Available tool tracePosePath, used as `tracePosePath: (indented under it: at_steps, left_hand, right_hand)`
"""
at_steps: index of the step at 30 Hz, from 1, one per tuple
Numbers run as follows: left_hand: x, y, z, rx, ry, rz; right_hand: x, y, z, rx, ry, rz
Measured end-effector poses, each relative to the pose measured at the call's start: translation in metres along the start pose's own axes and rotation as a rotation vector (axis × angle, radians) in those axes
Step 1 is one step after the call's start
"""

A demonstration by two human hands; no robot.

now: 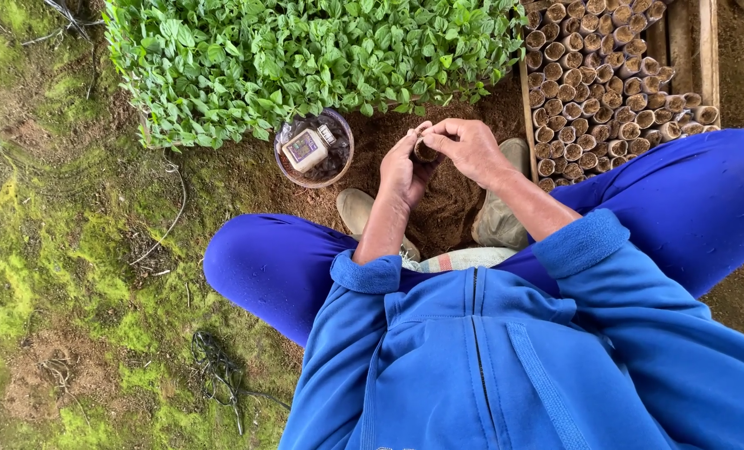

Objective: The person sits cross-legged on the ground and fills small plastic seedling pots with soil by hand. They scoop soil from a pile between their legs, pack it into the pots, and place the filled pots into a wooden tray. The person repeats this process multiple times.

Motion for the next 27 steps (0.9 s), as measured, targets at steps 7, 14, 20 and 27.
tracePosePath:
  at_steps: [7, 14, 20, 27]
  left_hand:
    - [0.006, -0.011, 0.008, -0.024, 0.011, -0.055]
    - [0.004, -0.006, 0.004, -0.023, 0.043, -0.067]
    - [-0.002, 0.002, -0.005, -0.045, 0.048, -0.055]
    - [0.005, -0.001, 0.0, -0.068, -0.007, -0.039]
  right_hand:
    - [0.009, 0.011, -0.013, -0.016, -0.07, -0.027]
    - [-0.007, 0.008, -0.017, -0.044, 0.001, 0.006]
    - [-0.007, 0.004, -0.02, -0.038, -0.236, -0.084]
    - [-0.008, 0.006, -0.02, -0.072, -0.211, -0.061]
Point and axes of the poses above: each hand's wrist, its own y-axis away from the middle knuckle, its own z-axis out of the back of the hand, x = y × z, the point moved 4 cm from there along -y, towards the middle knuckle, and after that the axes turned 9 degrees about -x, right-handed, at the moved point
